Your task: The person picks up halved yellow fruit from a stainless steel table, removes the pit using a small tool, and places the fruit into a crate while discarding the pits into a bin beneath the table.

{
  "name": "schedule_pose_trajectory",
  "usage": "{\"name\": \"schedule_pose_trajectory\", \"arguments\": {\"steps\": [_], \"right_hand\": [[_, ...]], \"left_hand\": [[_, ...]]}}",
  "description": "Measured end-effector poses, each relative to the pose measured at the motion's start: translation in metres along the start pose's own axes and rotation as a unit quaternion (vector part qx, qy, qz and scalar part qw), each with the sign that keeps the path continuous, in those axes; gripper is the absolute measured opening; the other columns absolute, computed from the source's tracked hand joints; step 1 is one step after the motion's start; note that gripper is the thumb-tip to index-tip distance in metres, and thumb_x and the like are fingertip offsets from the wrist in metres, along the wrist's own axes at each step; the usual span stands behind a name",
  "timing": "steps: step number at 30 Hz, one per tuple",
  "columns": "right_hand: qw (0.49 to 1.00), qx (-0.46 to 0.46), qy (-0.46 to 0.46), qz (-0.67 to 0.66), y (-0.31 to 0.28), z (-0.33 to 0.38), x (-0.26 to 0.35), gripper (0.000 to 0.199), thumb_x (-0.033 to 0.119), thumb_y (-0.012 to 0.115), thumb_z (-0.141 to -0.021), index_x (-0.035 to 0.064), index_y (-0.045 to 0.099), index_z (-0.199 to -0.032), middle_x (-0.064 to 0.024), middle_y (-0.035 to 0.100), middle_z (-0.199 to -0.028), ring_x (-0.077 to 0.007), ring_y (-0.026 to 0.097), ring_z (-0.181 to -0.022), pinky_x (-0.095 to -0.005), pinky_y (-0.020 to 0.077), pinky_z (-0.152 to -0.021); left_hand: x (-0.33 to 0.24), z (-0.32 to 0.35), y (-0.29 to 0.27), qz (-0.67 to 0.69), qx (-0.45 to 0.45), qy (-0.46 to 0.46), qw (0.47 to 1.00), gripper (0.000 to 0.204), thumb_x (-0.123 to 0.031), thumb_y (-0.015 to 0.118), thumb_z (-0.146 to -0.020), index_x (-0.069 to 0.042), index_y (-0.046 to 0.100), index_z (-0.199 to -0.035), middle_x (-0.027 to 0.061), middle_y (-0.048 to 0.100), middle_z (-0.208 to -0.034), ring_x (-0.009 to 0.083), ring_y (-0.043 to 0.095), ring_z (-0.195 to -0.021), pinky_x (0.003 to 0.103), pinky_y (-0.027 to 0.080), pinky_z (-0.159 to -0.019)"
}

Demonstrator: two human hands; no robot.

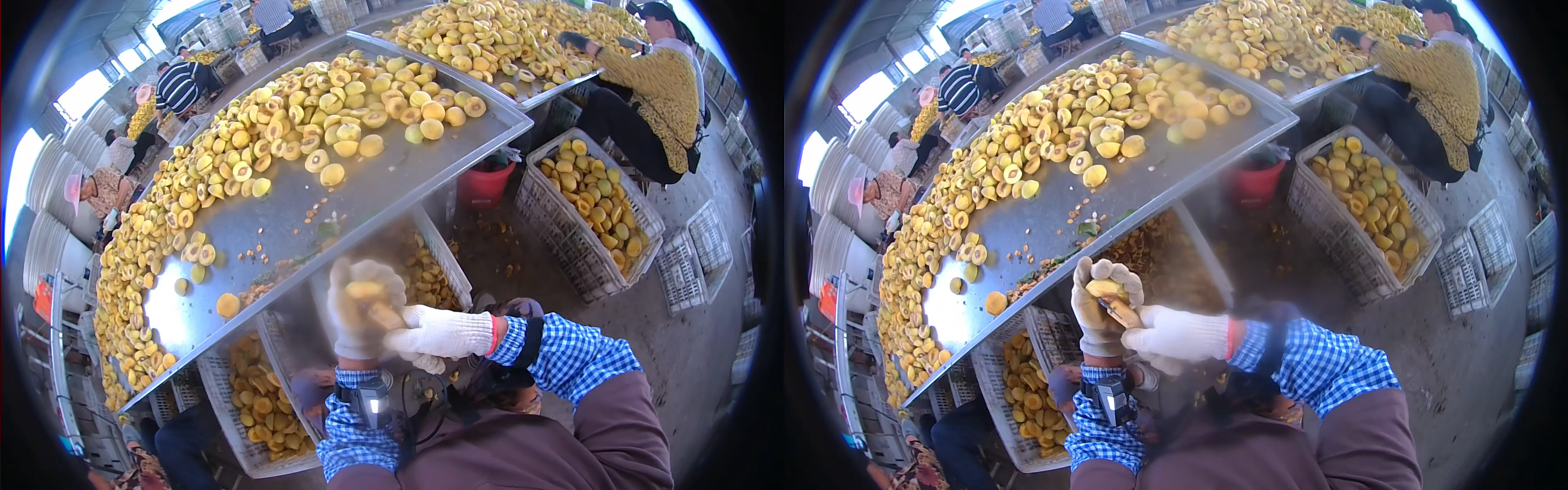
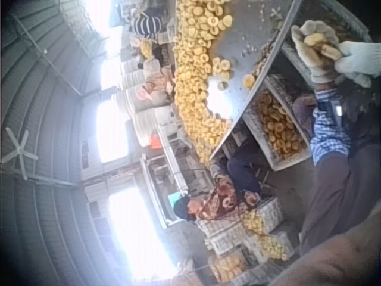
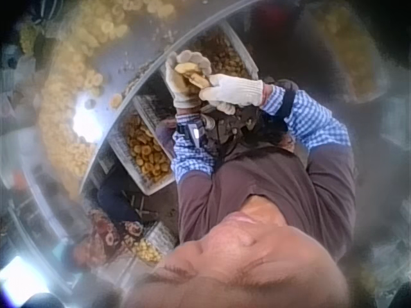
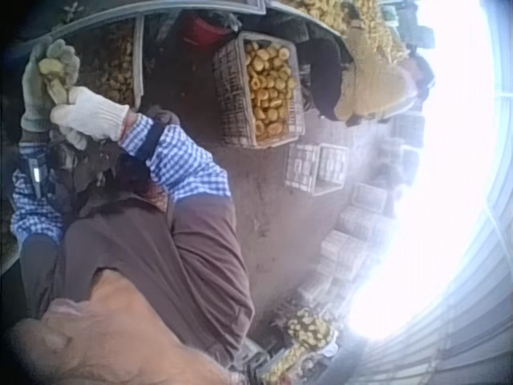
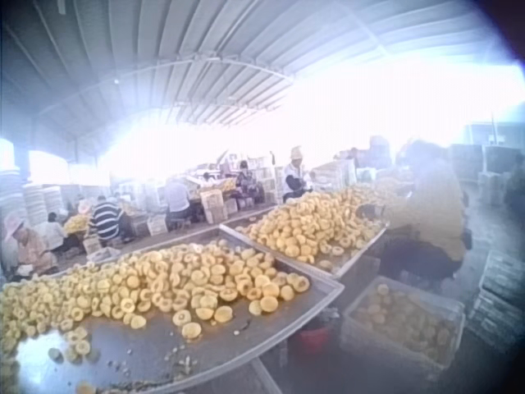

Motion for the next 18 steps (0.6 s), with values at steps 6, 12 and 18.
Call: {"name": "schedule_pose_trajectory", "arguments": {"steps": [6, 12, 18], "right_hand": [[0.989, -0.119, -0.039, 0.074, -0.004, 0.002, 0.014, 0.02, 0.022, 0.052, -0.091, 0.0058, 0.052, -0.079, 0.0026, 0.049, -0.058, -0.0076, 0.045, -0.047, -0.0244, 0.0344, -0.042], [0.936, -0.125, -0.143, 0.297, -0.007, 0.003, 0.021, 0.027, 0.025, 0.05, -0.092, 0.0063, 0.054, -0.073, 0.001, 0.05, -0.059, -0.0096, 0.046, -0.046, -0.0256, 0.0346, -0.042], [0.998, 0.03, 0.003, -0.061, 0.005, 0.006, 0.002, 0.026, 0.025, 0.052, -0.092, 0.0117, 0.05, -0.07, 0.0037, 0.045, -0.057, -0.0071, 0.041, -0.044, -0.0235, 0.0304, -0.039]], "left_hand": [[-0.01, 0.007, 0.012, -0.099, -0.088, 0.166, 0.977, 0.04, -0.045, 0.044, -0.094, -0.009, 0.057, -0.085, 0.0087, 0.059, -0.082, 0.0266, 0.058, -0.073, 0.035, 0.051, -0.058], [0.001, 0.001, 0.018, 0.133, 0.139, -0.05, 0.98, 0.04, -0.043, 0.045, -0.094, -0.009, 0.061, -0.079, 0.0088, 0.061, -0.08, 0.0287, 0.061, -0.078, 0.039, 0.055, -0.059], [0.002, 0.012, 0.033, 0.232, 0.145, -0.041, 0.961, 0.041, -0.039, 0.044, -0.096, -0.007, 0.065, -0.083, 0.0102, 0.063, -0.077, 0.0306, 0.062, -0.079, 0.04, 0.055, -0.068]]}}
Point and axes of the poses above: each hand's wrist, its own z-axis away from the middle knuckle, its own y-axis out of the palm, x = y × z, the point moved 6 cm from there along -z, towards the middle knuckle
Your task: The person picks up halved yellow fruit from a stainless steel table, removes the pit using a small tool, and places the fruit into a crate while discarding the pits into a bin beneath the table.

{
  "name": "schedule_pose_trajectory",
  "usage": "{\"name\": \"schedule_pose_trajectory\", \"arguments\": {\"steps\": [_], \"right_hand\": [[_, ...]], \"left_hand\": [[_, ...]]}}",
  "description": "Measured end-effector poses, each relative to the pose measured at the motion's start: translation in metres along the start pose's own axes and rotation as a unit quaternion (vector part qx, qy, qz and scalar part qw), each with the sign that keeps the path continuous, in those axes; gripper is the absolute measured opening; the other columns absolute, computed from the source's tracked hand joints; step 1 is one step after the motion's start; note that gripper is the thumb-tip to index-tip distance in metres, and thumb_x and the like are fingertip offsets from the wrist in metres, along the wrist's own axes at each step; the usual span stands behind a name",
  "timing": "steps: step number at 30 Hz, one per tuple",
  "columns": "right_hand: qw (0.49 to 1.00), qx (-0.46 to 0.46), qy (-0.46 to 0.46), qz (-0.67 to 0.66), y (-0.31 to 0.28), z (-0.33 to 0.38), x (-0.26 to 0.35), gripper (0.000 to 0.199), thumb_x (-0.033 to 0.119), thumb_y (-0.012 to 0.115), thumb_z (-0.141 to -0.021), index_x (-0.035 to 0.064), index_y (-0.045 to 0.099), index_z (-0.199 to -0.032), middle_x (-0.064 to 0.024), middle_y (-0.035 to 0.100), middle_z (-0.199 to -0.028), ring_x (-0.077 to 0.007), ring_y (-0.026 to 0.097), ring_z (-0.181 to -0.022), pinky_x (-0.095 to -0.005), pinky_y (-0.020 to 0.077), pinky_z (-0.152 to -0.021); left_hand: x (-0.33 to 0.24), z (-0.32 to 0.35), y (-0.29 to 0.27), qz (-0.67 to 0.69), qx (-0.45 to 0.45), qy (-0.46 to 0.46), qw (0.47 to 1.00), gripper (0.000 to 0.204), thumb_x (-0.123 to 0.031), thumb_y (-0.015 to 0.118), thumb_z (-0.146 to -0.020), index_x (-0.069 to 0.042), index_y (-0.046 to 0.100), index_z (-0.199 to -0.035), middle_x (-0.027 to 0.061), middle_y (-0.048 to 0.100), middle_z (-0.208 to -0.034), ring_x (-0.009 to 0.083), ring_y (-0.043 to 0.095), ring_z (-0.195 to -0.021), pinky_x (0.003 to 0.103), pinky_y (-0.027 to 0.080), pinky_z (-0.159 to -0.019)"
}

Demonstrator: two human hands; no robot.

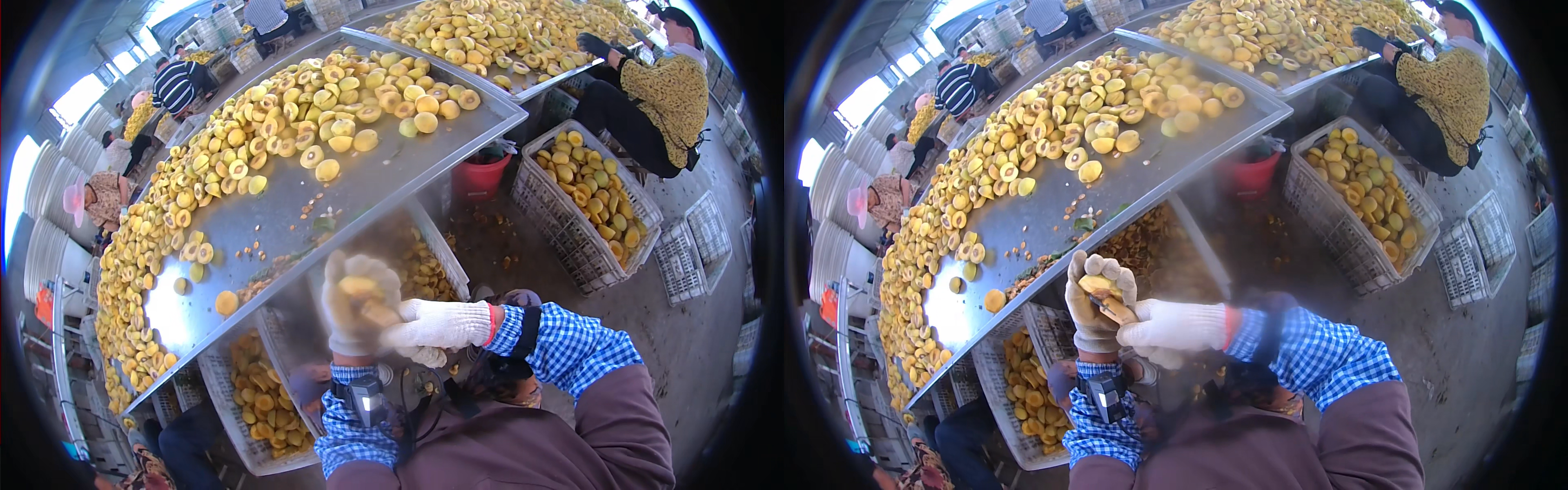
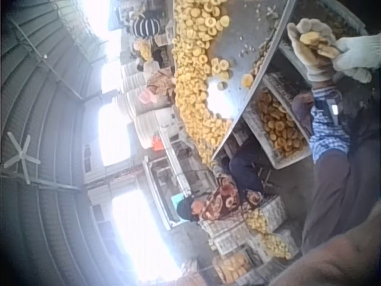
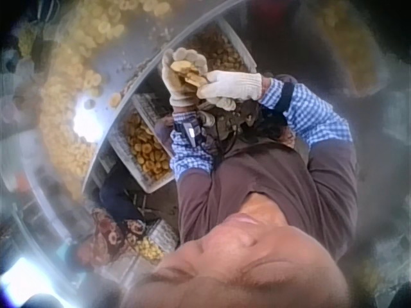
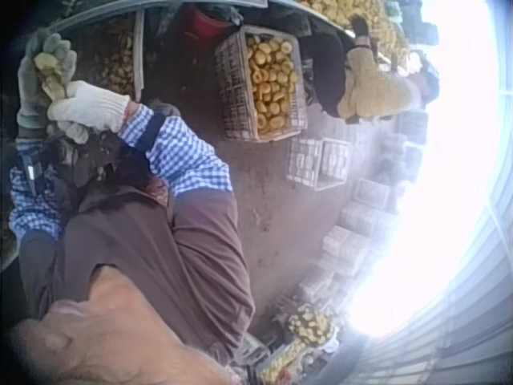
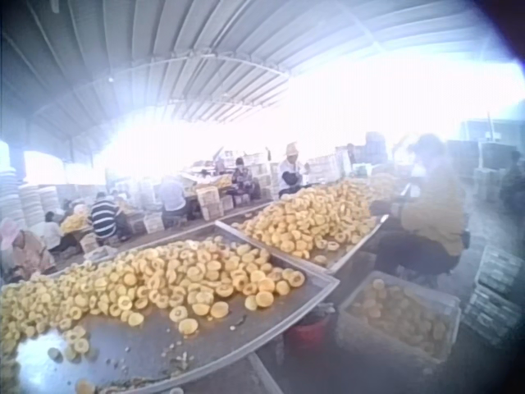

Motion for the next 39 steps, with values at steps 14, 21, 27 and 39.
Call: {"name": "schedule_pose_trajectory", "arguments": {"steps": [14, 21, 27, 39], "right_hand": [[0.999, 0.006, -0.017, 0.044, 0.008, -0.007, 0.003, 0.024, 0.025, 0.053, -0.092, 0.0104, 0.05, -0.074, 0.0051, 0.044, -0.058, -0.0054, 0.039, -0.043, -0.0233, 0.0292, -0.038], [0.997, 0.059, 0.04, -0.04, -0.003, 0.001, 0.015, 0.019, 0.027, 0.055, -0.093, 0.0083, 0.051, -0.089, 0.0041, 0.045, -0.061, -0.0061, 0.043, -0.046, -0.0226, 0.032, -0.038], [0.688, -0.194, -0.029, 0.698, -0.161, -0.013, -0.001, 0.04, 0.039, 0.058, -0.086, 0.0011, 0.062, -0.096, -0.0191, 0.065, -0.079, -0.034, 0.064, -0.073, -0.0462, 0.0486, -0.06], [0.631, -0.185, 0.102, 0.746, -0.244, -0.02, -0.054, 0.024, 0.03, 0.054, -0.083, 0.0137, 0.068, -0.095, -0.0124, 0.067, -0.079, -0.0316, 0.065, -0.073, -0.0457, 0.0494, -0.057]], "left_hand": [[-0.016, 0.003, -0.015, -0.05, 0.037, -0.039, 0.997, 0.042, -0.039, 0.042, -0.097, -0.006, 0.066, -0.086, 0.0115, 0.066, -0.085, 0.0322, 0.061, -0.08, 0.042, 0.053, -0.071], [-0.098, 0.046, -0.022, -0.443, -0.167, 0.218, 0.854, 0.057, -0.048, 0.039, -0.095, 0.004, 0.061, -0.101, 0.0171, 0.066, -0.089, 0.0262, 0.065, -0.081, 0.038, 0.054, -0.069], [-0.209, 0.228, -0.028, -0.456, -0.426, 0.46, 0.632, 0.057, -0.048, 0.041, -0.093, 0.004, 0.06, -0.106, 0.0121, 0.064, -0.09, 0.0223, 0.061, -0.077, 0.031, 0.051, -0.065], [-0.271, 0.348, -0.069, -0.672, -0.711, 0.21, 0.0, 0.047, -0.037, 0.053, -0.092, 0.005, 0.059, -0.111, 0.0208, 0.063, -0.1, 0.0294, 0.062, -0.084, 0.037, 0.051, -0.073]]}}
Point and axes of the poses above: each hand's wrist, its own z-axis away from the middle knuckle, its own y-axis out of the palm, x = y × z, the point moved 6 cm from there along -z, towards the middle knuckle
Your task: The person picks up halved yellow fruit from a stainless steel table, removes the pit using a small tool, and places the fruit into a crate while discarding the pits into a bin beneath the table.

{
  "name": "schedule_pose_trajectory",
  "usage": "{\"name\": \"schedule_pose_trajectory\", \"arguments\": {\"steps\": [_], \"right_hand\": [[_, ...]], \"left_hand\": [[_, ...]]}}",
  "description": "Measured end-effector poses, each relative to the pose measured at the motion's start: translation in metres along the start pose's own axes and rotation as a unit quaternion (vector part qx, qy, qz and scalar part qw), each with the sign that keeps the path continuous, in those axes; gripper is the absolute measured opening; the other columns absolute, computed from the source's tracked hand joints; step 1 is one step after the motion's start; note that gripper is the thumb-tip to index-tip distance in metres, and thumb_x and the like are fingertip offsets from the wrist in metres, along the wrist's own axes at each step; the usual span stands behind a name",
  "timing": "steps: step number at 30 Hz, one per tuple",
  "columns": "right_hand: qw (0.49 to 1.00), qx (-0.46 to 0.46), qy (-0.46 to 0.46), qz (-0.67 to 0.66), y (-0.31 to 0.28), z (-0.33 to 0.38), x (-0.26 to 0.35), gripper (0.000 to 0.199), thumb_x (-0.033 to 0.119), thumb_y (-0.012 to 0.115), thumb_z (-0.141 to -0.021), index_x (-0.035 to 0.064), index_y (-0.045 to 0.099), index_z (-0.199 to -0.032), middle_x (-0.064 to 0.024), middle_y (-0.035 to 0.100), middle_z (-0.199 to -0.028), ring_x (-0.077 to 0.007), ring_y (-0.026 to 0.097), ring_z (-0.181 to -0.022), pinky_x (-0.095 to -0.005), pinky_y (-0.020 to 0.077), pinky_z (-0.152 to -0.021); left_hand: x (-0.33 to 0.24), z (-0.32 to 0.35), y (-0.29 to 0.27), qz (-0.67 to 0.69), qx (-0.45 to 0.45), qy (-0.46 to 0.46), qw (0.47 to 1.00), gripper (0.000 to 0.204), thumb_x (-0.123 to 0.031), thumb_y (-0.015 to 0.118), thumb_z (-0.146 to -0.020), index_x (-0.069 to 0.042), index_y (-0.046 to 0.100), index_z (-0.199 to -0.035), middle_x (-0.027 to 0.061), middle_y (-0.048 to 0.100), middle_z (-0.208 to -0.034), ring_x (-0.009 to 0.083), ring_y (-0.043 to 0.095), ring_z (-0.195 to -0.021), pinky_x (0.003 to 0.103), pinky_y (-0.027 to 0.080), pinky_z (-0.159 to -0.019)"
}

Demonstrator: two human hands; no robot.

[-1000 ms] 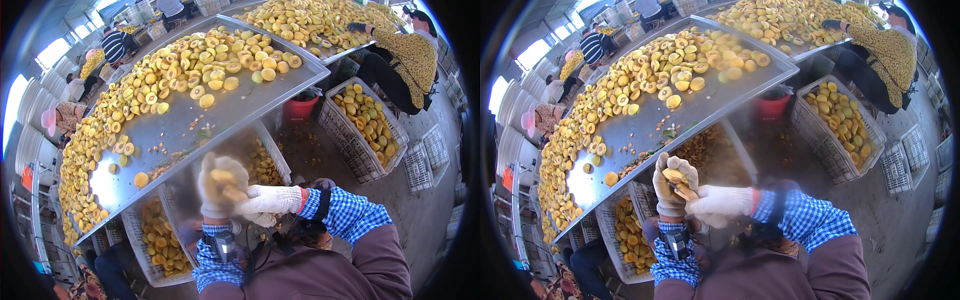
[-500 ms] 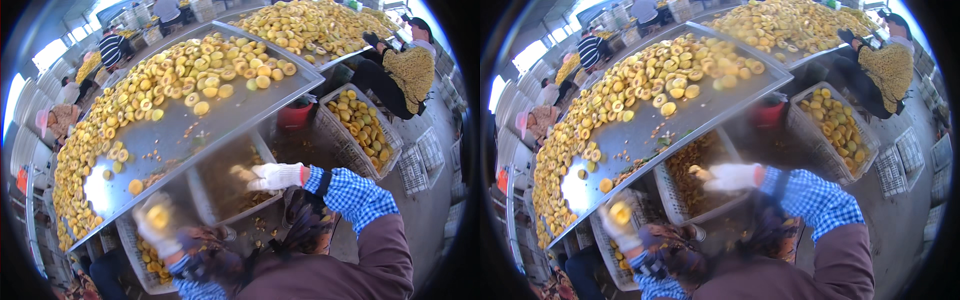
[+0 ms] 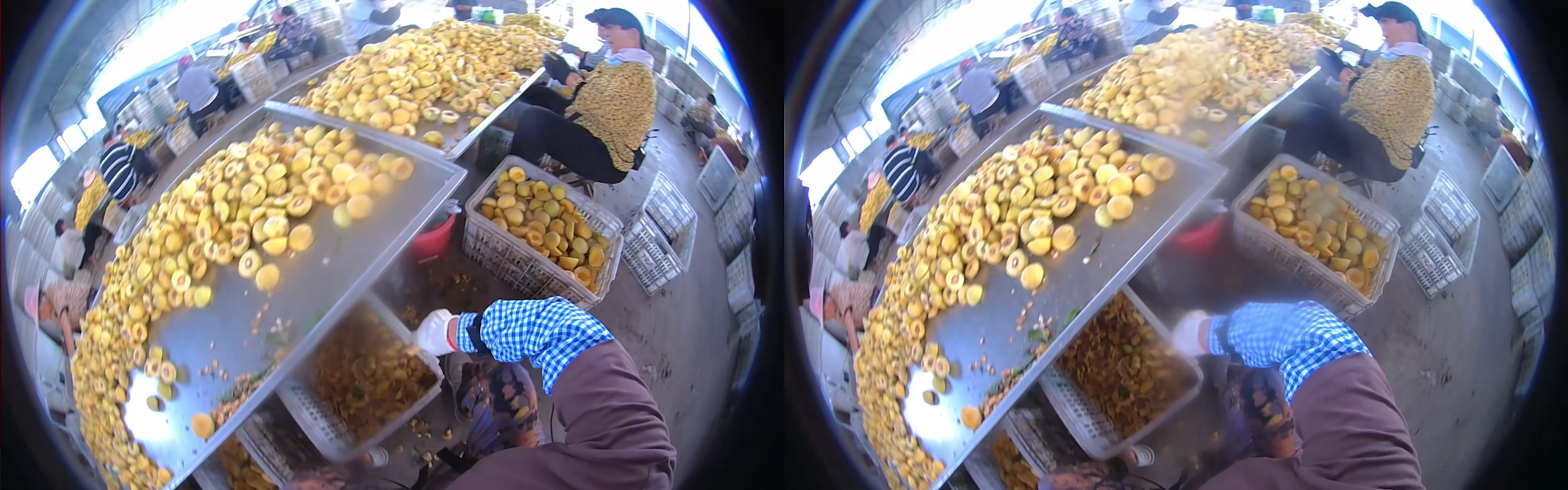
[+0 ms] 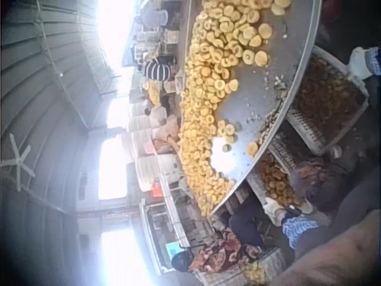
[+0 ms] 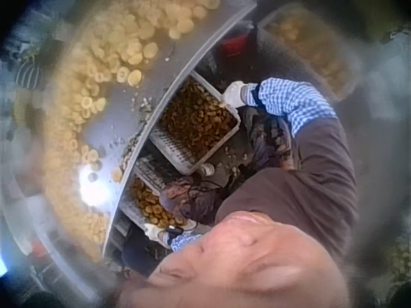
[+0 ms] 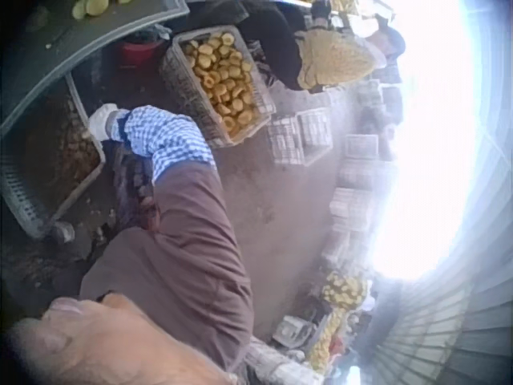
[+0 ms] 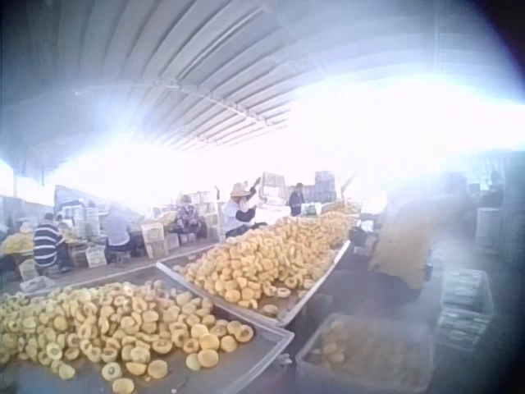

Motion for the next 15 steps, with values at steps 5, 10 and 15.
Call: {"name": "schedule_pose_trajectory", "arguments": {"steps": [5, 10, 15], "right_hand": [[0.974, -0.119, -0.105, -0.163, -0.128, 0.021, 0.024, 0.028, 0.029, 0.06, -0.08, 0.0024, 0.053, -0.089, -0.0206, 0.061, -0.078, -0.0361, 0.062, -0.076, -0.0434, 0.05, -0.069], [0.83, -0.552, 0.068, -0.037, -0.25, -0.021, -0.141, 0.033, 0.032, 0.059, -0.081, 0.0005, 0.059, -0.09, -0.0188, 0.063, -0.075, -0.0364, 0.062, -0.073, -0.0449, 0.0497, -0.068], [0.874, -0.385, 0.286, -0.076, -0.273, -0.048, -0.226, 0.035, 0.035, 0.051, -0.083, 0.0122, 0.063, -0.107, -0.0201, 0.064, -0.098, -0.037, 0.061, -0.093, -0.046, 0.0472, -0.083]], "left_hand": [[-0.143, -0.065, -0.006, 0.022, -0.076, 0.223, 0.972, 0.045, -0.034, 0.054, -0.093, 0.007, 0.058, -0.111, 0.028, 0.063, -0.097, 0.0364, 0.063, -0.08, 0.044, 0.052, -0.066], [-0.365, -0.04, 0.005, 0.356, -0.013, 0.426, 0.832, 0.037, -0.03, 0.047, -0.095, 0.0, 0.06, -0.112, 0.0105, 0.063, -0.101, 0.0193, 0.061, -0.086, 0.029, 0.049, -0.078], [-0.5, 0.031, 0.011, 0.35, 0.2, 0.495, 0.769, 0.025, -0.005, 0.047, -0.092, 0.003, 0.056, -0.113, 0.0124, 0.059, -0.116, 0.023, 0.055, -0.11, 0.033, 0.043, -0.095]]}}
Point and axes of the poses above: each hand's wrist, its own z-axis away from the middle knuckle, its own y-axis out of the palm, x = y × z, the point moved 6 cm from there along -z, towards the middle knuckle
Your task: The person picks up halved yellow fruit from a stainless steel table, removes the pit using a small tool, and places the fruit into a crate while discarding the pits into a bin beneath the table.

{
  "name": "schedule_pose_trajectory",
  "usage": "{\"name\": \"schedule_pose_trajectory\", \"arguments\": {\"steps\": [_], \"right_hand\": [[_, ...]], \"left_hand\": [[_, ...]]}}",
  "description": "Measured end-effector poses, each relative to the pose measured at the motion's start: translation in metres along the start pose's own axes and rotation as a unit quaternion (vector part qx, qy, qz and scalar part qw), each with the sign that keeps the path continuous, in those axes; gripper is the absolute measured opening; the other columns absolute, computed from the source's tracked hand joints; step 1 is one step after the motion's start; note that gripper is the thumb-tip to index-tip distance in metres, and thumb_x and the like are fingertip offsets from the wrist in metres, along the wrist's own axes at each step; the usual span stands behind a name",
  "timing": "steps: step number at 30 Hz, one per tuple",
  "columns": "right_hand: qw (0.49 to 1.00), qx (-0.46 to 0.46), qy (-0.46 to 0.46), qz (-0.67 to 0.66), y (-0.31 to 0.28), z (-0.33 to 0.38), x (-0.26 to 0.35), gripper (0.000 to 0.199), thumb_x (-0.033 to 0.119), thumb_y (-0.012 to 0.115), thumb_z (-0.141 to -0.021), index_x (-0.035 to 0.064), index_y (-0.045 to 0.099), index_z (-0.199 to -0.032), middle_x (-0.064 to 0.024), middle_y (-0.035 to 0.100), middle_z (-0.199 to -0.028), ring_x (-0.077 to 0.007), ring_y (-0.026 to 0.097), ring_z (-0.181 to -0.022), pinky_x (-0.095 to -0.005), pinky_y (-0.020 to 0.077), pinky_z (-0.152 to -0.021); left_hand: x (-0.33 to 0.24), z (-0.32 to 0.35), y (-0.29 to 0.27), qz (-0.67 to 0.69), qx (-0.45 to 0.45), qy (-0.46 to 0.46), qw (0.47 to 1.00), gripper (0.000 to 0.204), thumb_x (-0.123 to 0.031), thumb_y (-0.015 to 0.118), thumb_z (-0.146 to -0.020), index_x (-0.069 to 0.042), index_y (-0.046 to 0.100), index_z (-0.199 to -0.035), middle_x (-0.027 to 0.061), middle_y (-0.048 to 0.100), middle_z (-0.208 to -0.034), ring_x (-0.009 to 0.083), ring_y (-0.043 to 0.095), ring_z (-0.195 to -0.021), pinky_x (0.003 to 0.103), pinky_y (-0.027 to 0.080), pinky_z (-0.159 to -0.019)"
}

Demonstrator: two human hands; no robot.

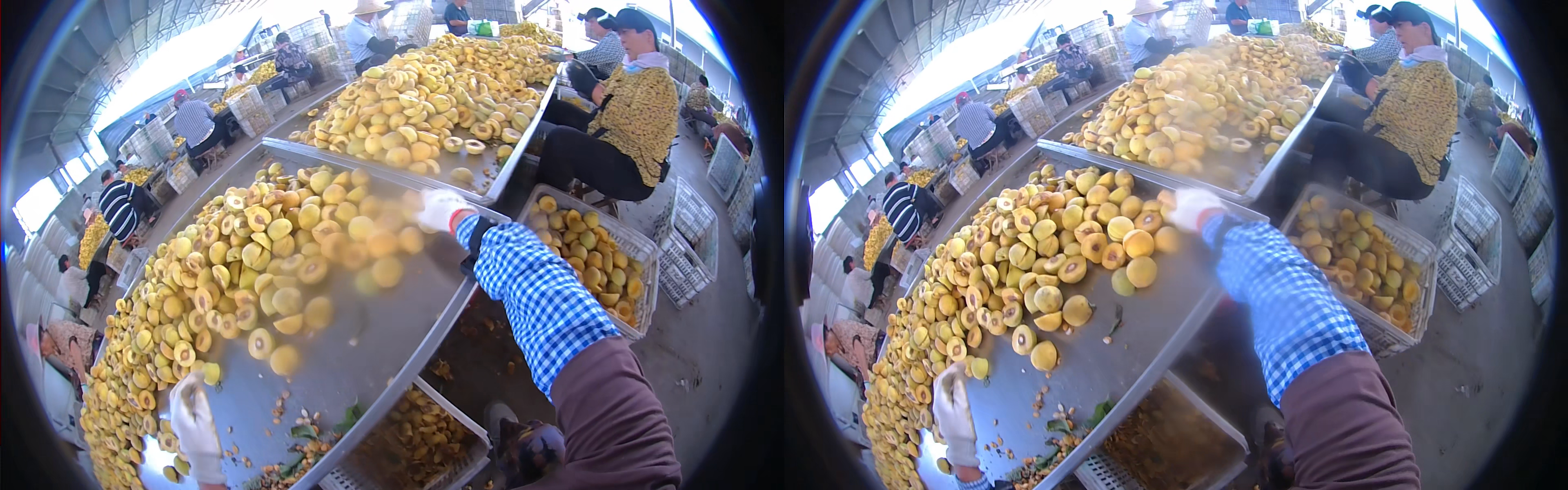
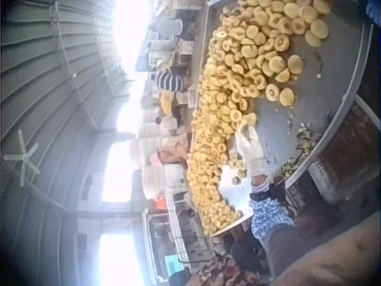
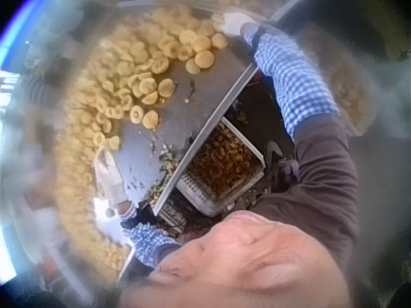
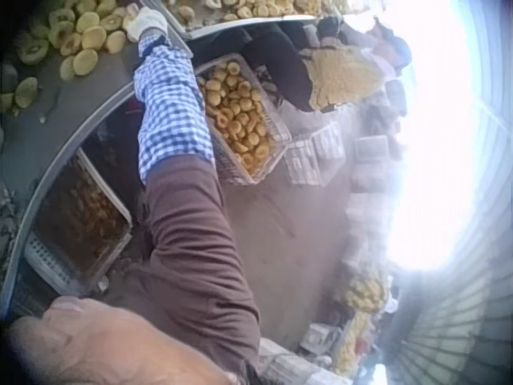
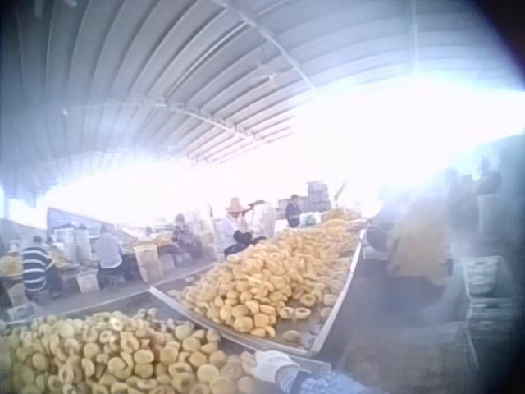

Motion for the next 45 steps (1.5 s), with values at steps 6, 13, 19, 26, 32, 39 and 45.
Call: {"name": "schedule_pose_trajectory", "arguments": {"steps": [6, 13, 19, 26, 32, 39, 45], "right_hand": [[0.981, 0.096, -0.149, -0.085, 0.043, -0.011, 0.058, 0.048, 0.044, 0.056, -0.081, 0.0018, 0.062, -0.102, -0.0222, 0.063, -0.102, -0.0367, 0.059, -0.097, -0.0421, 0.0457, -0.086], [0.98, 0.158, -0.112, -0.04, 0.051, -0.064, 0.074, 0.06, 0.05, 0.059, -0.078, -0.001, 0.06, -0.108, -0.0228, 0.061, -0.106, -0.0352, 0.058, -0.103, -0.0416, 0.0444, -0.089], [0.994, -0.031, -0.066, -0.077, 0.062, -0.153, 0.05, 0.05, 0.043, 0.055, -0.084, 0.0036, 0.056, -0.116, -0.0215, 0.062, -0.106, -0.0353, 0.058, -0.102, -0.0423, 0.045, -0.088], [1.0, -0.004, -0.011, 0.02, 0.093, -0.203, 0.074, 0.049, 0.044, 0.053, -0.085, 0.0107, 0.057, -0.12, -0.0174, 0.061, -0.116, -0.036, 0.057, -0.106, -0.0405, 0.0431, -0.095], [0.991, 0.063, -0.058, 0.099, 0.109, -0.2, 0.115, 0.049, 0.046, 0.047, -0.084, 0.0091, 0.064, -0.112, -0.0157, 0.064, -0.112, -0.0319, 0.061, -0.101, -0.0408, 0.0435, -0.093], [0.983, 0.09, -0.152, -0.056, 0.108, -0.152, 0.151, 0.051, 0.047, 0.05, -0.083, 0.0029, 0.063, -0.104, -0.0201, 0.064, -0.105, -0.0348, 0.06, -0.1, -0.042, 0.0451, -0.088], [0.938, 0.266, -0.187, -0.122, 0.094, -0.058, 0.172, 0.07, 0.05, 0.055, -0.08, -0.0025, 0.052, -0.126, -0.0236, 0.055, -0.124, -0.0333, 0.052, -0.117, -0.0358, 0.0381, -0.101]], "left_hand": [[-0.004, -0.092, 0.104, 0.064, 0.11, -0.042, 0.991, 0.036, -0.027, 0.056, -0.091, 0.001, 0.061, -0.114, 0.0137, 0.06, -0.115, 0.0242, 0.056, -0.106, 0.032, 0.042, -0.093], [0.011, -0.166, 0.186, -0.039, 0.039, 0.101, 0.993, 0.031, -0.018, 0.066, -0.083, -0.005, 0.063, -0.111, 0.0156, 0.057, -0.12, 0.0295, 0.051, -0.113, 0.038, 0.04, -0.099], [-0.012, -0.214, 0.221, -0.13, 0.043, 0.103, 0.985, 0.043, -0.028, 0.064, -0.085, -0.013, 0.056, -0.125, 0.0154, 0.049, -0.131, 0.0308, 0.042, -0.124, 0.039, 0.032, -0.106], [0.012, -0.242, 0.26, -0.197, 0.196, -0.017, 0.96, 0.067, -0.056, 0.055, -0.083, -0.036, 0.033, -0.142, 0.0144, 0.045, -0.139, 0.0383, 0.031, -0.134, 0.05, 0.028, -0.107], [0.024, -0.259, 0.265, -0.196, 0.182, -0.083, 0.96, 0.062, -0.065, 0.045, -0.084, -0.034, 0.044, -0.137, 0.0144, 0.048, -0.136, 0.0352, 0.031, -0.135, 0.045, 0.026, -0.108], [0.017, -0.217, 0.247, -0.173, 0.267, -0.006, 0.948, 0.065, -0.059, 0.053, -0.084, -0.009, 0.057, -0.125, 0.0175, 0.057, -0.124, 0.0314, 0.052, -0.117, 0.036, 0.04, -0.1], [-0.002, -0.134, 0.215, -0.047, 0.307, 0.102, 0.945, 0.036, -0.039, 0.06, -0.087, -0.015, 0.066, -0.114, 0.011, 0.067, -0.106, 0.033, 0.052, -0.118, 0.036, 0.042, -0.099]]}}
Point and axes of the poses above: each hand's wrist, its own z-axis away from the middle knuckle, its own y-axis out of the palm, x = y × z, the point moved 6 cm from there along -z, towards the middle knuckle
